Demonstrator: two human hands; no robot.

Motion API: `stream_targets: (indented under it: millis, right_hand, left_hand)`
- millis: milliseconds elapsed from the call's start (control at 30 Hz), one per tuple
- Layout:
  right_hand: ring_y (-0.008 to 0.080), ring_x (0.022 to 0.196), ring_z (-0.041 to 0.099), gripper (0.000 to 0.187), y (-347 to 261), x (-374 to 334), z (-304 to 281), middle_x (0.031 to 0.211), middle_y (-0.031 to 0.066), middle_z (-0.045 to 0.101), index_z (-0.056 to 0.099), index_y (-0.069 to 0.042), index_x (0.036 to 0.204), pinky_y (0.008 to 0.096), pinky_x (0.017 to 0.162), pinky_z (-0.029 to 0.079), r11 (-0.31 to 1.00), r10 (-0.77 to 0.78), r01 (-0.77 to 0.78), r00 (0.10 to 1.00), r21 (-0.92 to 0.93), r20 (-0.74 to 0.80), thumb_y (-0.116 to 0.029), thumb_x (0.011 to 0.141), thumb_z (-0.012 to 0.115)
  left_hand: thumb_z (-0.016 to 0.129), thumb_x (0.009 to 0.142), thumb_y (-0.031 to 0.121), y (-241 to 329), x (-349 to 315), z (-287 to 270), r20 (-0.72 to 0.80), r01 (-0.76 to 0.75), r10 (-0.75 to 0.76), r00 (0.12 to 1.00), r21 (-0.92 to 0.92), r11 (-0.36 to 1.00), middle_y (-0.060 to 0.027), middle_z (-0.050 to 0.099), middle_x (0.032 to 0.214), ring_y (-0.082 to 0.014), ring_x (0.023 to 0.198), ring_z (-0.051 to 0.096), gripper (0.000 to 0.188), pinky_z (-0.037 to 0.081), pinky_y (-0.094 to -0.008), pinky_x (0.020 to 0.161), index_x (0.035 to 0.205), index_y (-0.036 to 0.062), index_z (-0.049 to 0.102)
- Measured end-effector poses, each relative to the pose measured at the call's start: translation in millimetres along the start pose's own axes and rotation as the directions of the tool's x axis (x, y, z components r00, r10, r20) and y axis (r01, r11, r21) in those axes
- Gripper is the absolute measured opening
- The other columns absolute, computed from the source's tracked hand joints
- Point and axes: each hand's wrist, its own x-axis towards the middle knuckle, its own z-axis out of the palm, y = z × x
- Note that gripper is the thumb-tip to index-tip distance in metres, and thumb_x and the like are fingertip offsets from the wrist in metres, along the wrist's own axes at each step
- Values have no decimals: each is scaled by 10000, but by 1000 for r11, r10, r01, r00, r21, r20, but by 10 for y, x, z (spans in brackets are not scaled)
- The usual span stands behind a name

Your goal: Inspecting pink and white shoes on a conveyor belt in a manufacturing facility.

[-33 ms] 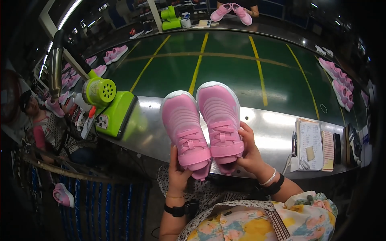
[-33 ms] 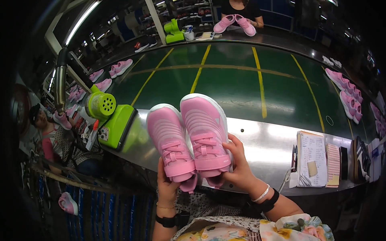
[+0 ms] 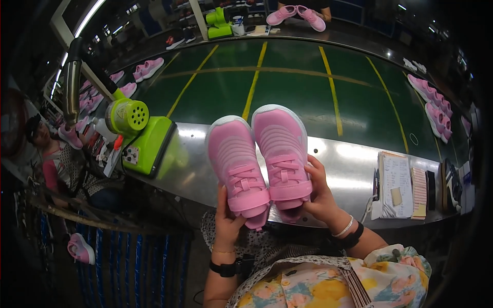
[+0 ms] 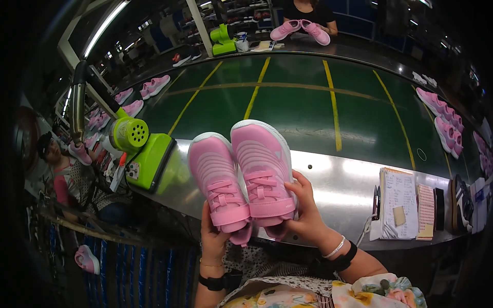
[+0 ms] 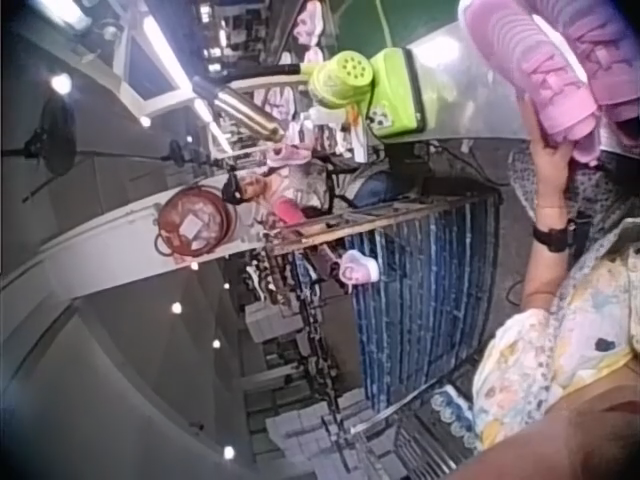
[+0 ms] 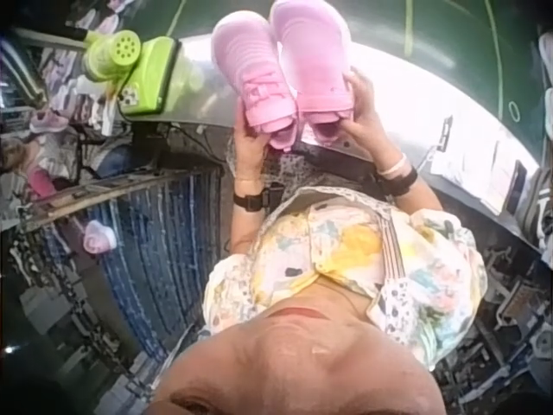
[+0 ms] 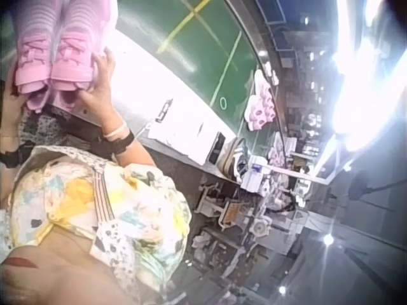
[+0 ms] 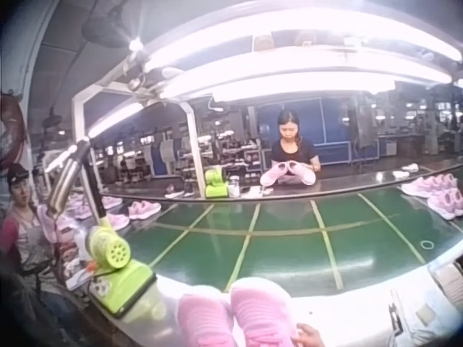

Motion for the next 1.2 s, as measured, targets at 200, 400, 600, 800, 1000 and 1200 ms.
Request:
stream_targets:
  millis: [200,400,600,800,1000,1200]
  right_hand:
    - [383,1313,228,768,-60,29,-19,1404,185,197,414,-175,1290,473,1067,220,978,-84,78,996,-193,-21,2,584,659]
    - [401,1303,245,762,-166,36,-36,1393,200,224,468,-199,1261,478,1059,241,919,-137,113,990,-377,-39,-14,562,710]
    - [414,1275,276,734,-256,18,-32,1376,222,261,504,-204,1240,474,1037,264,827,-136,82,989,-556,-56,-61,561,745]
    - [418,1167,386,644,-434,153,100,1309,247,360,510,-173,1222,474,965,337,490,75,-13,997,-871,28,-192,625,747]
    - [336,1076,522,429,-376,390,-241,1177,214,518,479,-40,1224,373,886,434,742,291,-328,943,-585,-160,-292,883,543]
    - [219,1188,457,468,-4,363,-429,1297,138,481,437,-41,1307,310,983,350,808,589,-585,804,-69,81,-311,928,483]
  left_hand:
    - [666,627,-79,-36,24,-102,51,-129,121,991,222,966,-164,182,1482,-286,1360,216,850,229,-396,1083,1386,132,347]
    - [678,607,-49,104,57,-66,66,-213,206,976,462,861,-181,187,1476,-330,1352,231,820,254,-417,1069,1350,177,415]
    - [687,631,31,325,86,56,46,-211,258,965,718,663,-222,263,1423,-386,1291,307,706,283,-443,1044,1291,192,495]
    - [719,700,253,560,218,406,162,-163,41,986,986,41,-247,320,1375,-401,1182,367,548,318,-468,974,1217,169,559]
    - [622,844,292,552,515,17,-124,106,-5,992,830,548,-198,568,1132,-288,934,575,475,446,-356,845,1205,1,522]
    - [501,930,177,243,521,-213,-66,459,-457,887,7,889,-123,537,1213,-163,1066,523,441,410,-275,907,1307,-35,415]
